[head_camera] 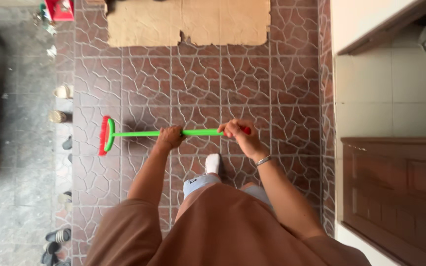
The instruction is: The person uses a green squeegee tool to scrape and move debris across a tiled entryway floor.
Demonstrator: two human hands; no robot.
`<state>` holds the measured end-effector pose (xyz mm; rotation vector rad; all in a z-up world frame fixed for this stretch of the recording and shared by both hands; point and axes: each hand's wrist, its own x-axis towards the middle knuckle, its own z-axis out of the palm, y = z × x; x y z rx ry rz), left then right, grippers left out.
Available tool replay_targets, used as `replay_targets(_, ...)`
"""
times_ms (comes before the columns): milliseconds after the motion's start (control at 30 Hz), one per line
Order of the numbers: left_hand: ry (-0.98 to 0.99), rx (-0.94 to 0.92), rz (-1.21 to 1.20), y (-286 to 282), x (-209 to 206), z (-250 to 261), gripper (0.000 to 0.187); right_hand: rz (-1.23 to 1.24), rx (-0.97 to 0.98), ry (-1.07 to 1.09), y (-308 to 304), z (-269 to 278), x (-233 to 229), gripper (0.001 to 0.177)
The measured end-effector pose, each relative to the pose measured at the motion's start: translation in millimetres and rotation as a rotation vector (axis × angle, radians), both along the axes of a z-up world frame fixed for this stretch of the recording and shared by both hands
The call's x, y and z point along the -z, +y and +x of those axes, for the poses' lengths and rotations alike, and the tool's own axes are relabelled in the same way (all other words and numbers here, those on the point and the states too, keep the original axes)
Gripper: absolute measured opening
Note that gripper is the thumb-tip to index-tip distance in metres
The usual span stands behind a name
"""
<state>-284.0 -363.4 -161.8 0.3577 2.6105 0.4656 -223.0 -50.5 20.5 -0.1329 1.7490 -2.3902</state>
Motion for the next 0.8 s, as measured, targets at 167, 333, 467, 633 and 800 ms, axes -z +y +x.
replay_targets(167, 0.058, 0.183, 0.200, 50.3, -78.0, -90.8, 0.027, 0.044, 0.002, 0.186, 50.9, -67.1, -73.4, 0.047)
replay_targets(333, 0.137, 0.333, 0.525, 207.5, -150.8, -150.1, 0.032, 0.123, 0.038, 0.603, 145.2, -111.0, -181.3, 0.047)
replay_targets(467, -0.070, 0.396, 0.527, 350.7, -187.2, -183.1, 0.033, -0.085, -0.056, 0.715, 215.4, -145.2, -249.9, 0.051)
replay_targets(633, 0.086, 0.473, 0.753, 493.0, -204.8, -208.2, 0.044, 0.161, 0.067, 0.664, 261.6, -153.5, -289.1, 0.055)
replay_targets(800, 0.020, 0.443, 0.708, 545.5, -210.8, -233.3, 0.035, 0.336, 0.061, 0.631, 306.7, -203.4, -282.8, 0.058)
